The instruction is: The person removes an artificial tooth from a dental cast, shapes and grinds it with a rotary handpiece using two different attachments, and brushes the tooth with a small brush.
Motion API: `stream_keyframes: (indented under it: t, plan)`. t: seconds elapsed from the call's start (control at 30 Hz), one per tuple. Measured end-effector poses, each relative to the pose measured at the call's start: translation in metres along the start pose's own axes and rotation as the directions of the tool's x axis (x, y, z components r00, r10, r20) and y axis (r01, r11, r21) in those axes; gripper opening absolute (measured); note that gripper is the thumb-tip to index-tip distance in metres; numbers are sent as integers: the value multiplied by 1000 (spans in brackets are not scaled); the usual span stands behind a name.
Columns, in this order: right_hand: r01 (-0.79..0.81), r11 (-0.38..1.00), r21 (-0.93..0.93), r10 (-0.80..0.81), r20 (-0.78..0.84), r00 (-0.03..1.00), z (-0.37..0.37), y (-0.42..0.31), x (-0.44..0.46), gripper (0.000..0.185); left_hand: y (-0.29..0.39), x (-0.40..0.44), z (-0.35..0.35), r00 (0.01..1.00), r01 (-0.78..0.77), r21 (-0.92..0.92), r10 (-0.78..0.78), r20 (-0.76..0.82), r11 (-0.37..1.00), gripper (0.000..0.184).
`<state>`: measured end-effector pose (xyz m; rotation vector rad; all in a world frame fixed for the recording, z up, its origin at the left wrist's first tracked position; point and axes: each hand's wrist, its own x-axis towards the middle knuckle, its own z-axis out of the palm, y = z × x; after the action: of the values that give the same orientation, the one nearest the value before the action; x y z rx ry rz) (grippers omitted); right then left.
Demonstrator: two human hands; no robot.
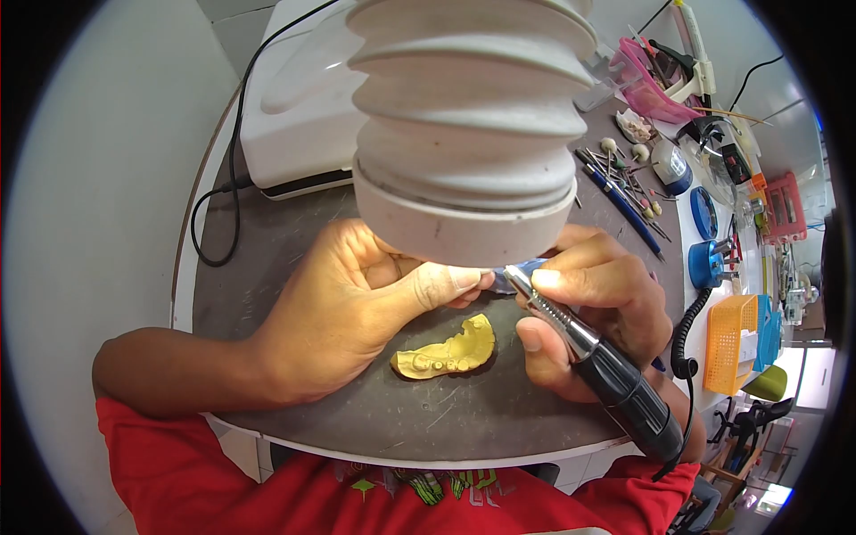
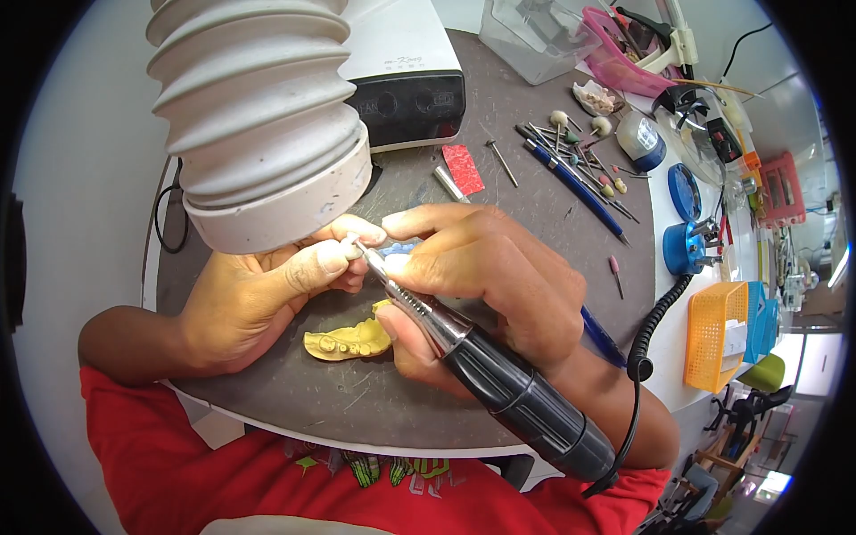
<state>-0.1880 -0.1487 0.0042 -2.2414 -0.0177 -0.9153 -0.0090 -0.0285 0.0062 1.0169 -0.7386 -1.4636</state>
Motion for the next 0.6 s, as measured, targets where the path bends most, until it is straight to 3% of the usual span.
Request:
stream_keyframes:
  t: [0.6]
  plan:
    - [-8,999,-51,8,1,1000,1,-1,0,31,-1,2,0,999,3,-16,-2,32,1000,29]
